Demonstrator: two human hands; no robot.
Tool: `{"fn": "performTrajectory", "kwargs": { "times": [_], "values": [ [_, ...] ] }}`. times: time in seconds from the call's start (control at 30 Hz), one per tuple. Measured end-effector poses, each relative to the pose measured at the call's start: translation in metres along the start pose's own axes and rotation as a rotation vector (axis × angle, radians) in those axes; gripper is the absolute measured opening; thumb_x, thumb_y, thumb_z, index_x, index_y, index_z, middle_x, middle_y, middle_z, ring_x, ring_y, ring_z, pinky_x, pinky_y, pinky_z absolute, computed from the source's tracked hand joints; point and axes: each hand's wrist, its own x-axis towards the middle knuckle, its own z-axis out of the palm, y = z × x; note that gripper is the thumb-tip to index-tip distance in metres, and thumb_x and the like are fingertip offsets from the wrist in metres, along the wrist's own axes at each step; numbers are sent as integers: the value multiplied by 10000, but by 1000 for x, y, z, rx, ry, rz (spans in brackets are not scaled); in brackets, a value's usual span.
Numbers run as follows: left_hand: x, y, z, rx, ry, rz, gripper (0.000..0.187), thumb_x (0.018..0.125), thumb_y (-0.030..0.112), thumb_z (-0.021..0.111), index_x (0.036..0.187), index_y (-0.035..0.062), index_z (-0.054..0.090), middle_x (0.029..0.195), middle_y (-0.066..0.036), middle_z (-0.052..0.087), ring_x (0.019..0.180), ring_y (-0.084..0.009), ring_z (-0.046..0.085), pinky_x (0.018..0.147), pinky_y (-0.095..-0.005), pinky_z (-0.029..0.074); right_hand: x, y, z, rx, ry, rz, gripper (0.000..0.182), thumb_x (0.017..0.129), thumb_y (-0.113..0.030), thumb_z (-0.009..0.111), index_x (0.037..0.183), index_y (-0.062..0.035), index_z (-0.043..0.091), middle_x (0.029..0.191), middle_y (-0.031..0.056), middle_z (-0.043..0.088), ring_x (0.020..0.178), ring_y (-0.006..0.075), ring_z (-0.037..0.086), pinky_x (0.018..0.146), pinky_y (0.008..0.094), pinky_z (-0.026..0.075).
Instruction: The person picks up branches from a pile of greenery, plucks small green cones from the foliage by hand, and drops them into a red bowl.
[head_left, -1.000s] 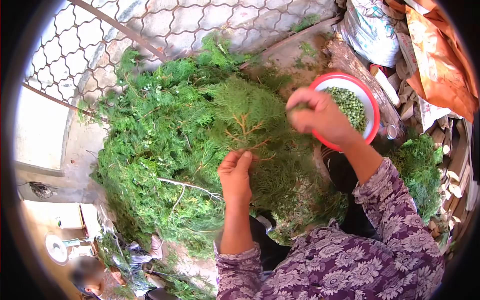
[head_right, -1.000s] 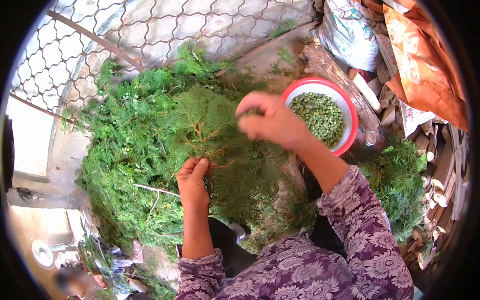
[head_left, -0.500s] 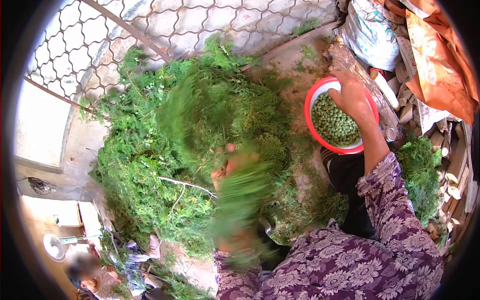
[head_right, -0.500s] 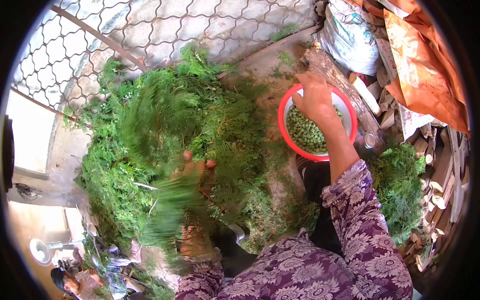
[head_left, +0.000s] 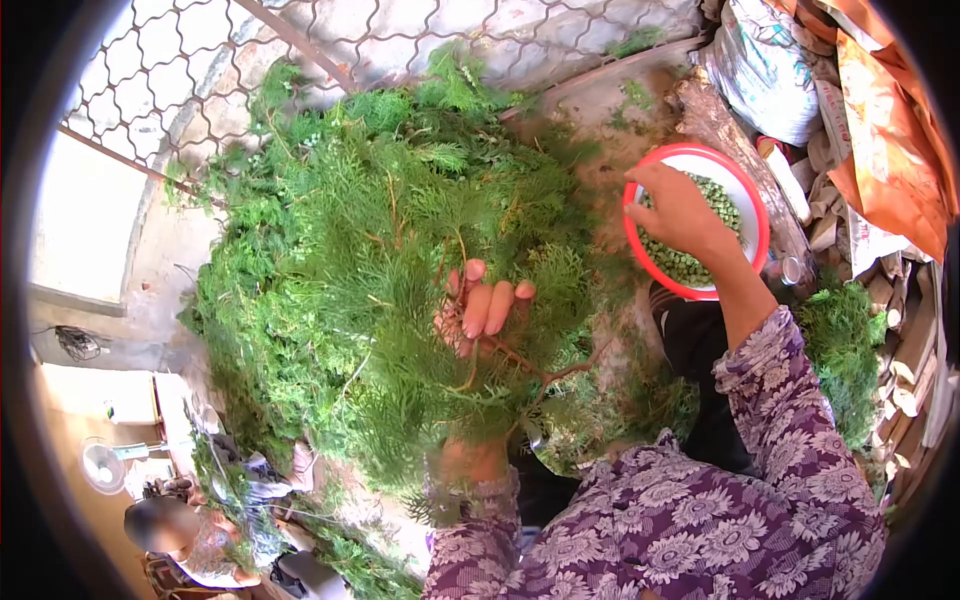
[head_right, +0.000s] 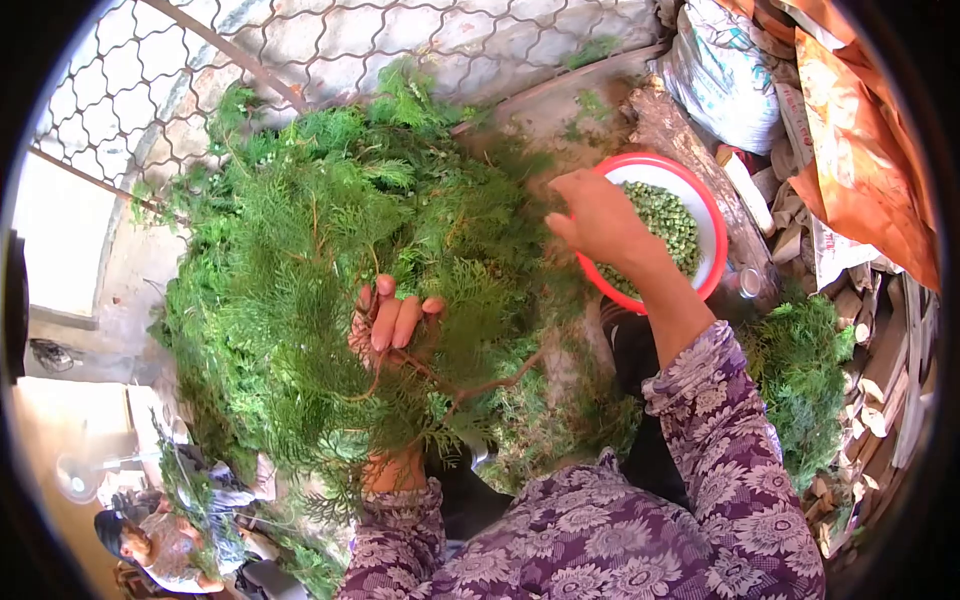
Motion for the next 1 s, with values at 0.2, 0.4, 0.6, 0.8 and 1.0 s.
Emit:
{"fn": "performTrajectory", "kwargs": {
  "times": [0.2,0.4,0.6,0.8,1.0],
  "values": [
    [-1,-3,-10,28,-39,39,345,948,235,248,1110,-26,404,589,9,522,643,-147,460,888,-367,275,-5,-59,15,493,-392,-132,461,717,-329,625,1028,1,544,859,191,586,783,277,577,698,347,461],
    [1,1,7,124,23,2,329,948,250,273,1083,-15,414,543,24,456,626,-138,429,886,-351,273,-31,-117,26,808,-772,-84,570,728,-529,573,673,36,514,545,115,456,522,205,463,479,350,370],
    [1,-6,11,220,-68,-20,385,944,296,293,1148,3,435,585,71,441,619,-99,403,902,-363,245,-36,-111,37,686,-920,-118,673,748,-585,538,462,12,415,406,79,319,382,175,347,373,344,285],
    [0,-2,2,217,12,-6,391,914,262,389,1192,-11,412,621,13,501,737,-154,480,926,-421,300,-40,-115,37,871,-696,-132,504,821,-434,540,586,9,494,461,79,387,433,161,392,424,324,333],
    [-16,36,-31,739,818,-266,485,888,369,409,1211,8,410,1096,-118,542,1015,-242,523,834,-428,472,-32,-98,32,794,-612,-49,315,819,-298,545,773,13,575,573,116,508,545,151,485,540,310,410]
  ]
}}
